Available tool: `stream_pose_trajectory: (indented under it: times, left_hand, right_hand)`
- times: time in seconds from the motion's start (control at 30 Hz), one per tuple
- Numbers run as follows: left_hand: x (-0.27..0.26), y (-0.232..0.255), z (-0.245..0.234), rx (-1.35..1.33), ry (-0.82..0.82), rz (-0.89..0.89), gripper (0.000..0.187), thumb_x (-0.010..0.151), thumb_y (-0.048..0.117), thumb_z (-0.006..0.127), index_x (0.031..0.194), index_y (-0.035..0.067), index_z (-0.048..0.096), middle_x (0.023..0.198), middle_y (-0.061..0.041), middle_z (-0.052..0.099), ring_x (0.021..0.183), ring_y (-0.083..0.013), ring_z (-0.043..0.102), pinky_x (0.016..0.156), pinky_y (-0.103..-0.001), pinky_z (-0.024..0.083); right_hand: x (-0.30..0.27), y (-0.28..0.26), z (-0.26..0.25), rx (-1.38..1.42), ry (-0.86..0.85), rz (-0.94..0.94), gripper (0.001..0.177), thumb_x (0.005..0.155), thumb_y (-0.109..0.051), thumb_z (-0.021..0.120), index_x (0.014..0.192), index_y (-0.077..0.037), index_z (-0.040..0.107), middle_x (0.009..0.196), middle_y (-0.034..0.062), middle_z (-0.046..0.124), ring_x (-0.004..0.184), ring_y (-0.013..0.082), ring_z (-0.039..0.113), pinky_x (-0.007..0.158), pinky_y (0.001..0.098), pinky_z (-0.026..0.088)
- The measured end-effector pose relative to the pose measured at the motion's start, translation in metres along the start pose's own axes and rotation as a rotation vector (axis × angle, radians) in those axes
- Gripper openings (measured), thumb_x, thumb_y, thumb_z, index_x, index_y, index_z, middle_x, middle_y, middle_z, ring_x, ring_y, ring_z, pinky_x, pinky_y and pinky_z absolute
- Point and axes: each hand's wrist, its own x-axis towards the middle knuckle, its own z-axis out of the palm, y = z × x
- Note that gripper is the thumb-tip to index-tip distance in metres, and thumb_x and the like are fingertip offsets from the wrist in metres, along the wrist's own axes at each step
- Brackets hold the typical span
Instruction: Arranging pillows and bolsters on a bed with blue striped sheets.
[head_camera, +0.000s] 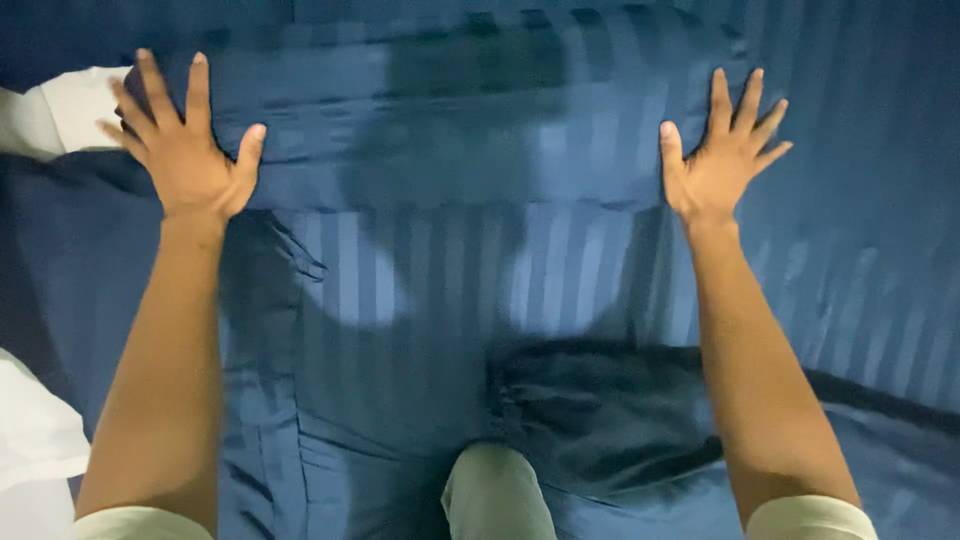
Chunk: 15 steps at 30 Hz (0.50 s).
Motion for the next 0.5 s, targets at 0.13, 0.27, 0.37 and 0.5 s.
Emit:
stream_pose_trajectory:
  times: [0.13, 0.27, 0.37, 0.5]
  left_hand:
    - [0.002, 0.002, 0.017, 0.066, 0.005, -0.084, 0.081, 0.11, 0.067, 0.05, 0.178, 0.027, 0.028, 0.177, -0.026, 0.007, 0.156, -0.0631, 0.004, 0.118, -0.084, 0.008]
    - [0.005, -0.006, 0.05, 0.025, 0.092, -0.068, 0.077, 0.112, 0.065, 0.042, 0.174, 0.023, 0.026, 0.178, -0.023, 0.006, 0.159, -0.0606, 0.005, 0.124, -0.081, 0.01]
    - [0.01, -0.012, 0.064, 0.052, 0.122, -0.055, 0.076, 0.112, 0.063, 0.038, 0.174, 0.021, 0.024, 0.178, -0.022, 0.005, 0.159, -0.0587, 0.004, 0.125, -0.079, 0.01]
    - [0.009, -0.018, 0.072, 0.061, 0.11, -0.052, 0.079, 0.112, 0.061, 0.036, 0.175, 0.017, 0.022, 0.174, -0.023, 0.004, 0.156, -0.0585, 0.002, 0.125, -0.079, 0.009]
  right_hand:
    - [0.004, 0.011, 0.015, -0.115, -0.008, -0.058, 0.086, 0.1, -0.073, 0.043, 0.165, -0.016, 0.039, 0.171, 0.0205, 0.021, 0.154, 0.0537, 0.005, 0.115, 0.0794, -0.002]
    - [0.012, 0.024, 0.042, -0.109, 0.052, -0.107, 0.087, 0.106, -0.074, 0.036, 0.168, -0.013, 0.038, 0.173, 0.0221, 0.02, 0.157, 0.0516, 0.007, 0.121, 0.0756, 0.0]
    - [0.015, 0.024, 0.051, -0.088, 0.062, -0.101, 0.087, 0.106, -0.074, 0.036, 0.168, -0.012, 0.038, 0.173, 0.022, 0.021, 0.158, 0.0503, 0.008, 0.123, 0.073, 0.002]
    - [0.012, 0.024, 0.053, -0.077, 0.11, -0.111, 0.082, 0.108, -0.068, 0.038, 0.168, -0.012, 0.038, 0.174, 0.0198, 0.023, 0.16, 0.048, 0.01, 0.126, 0.0713, 0.004]
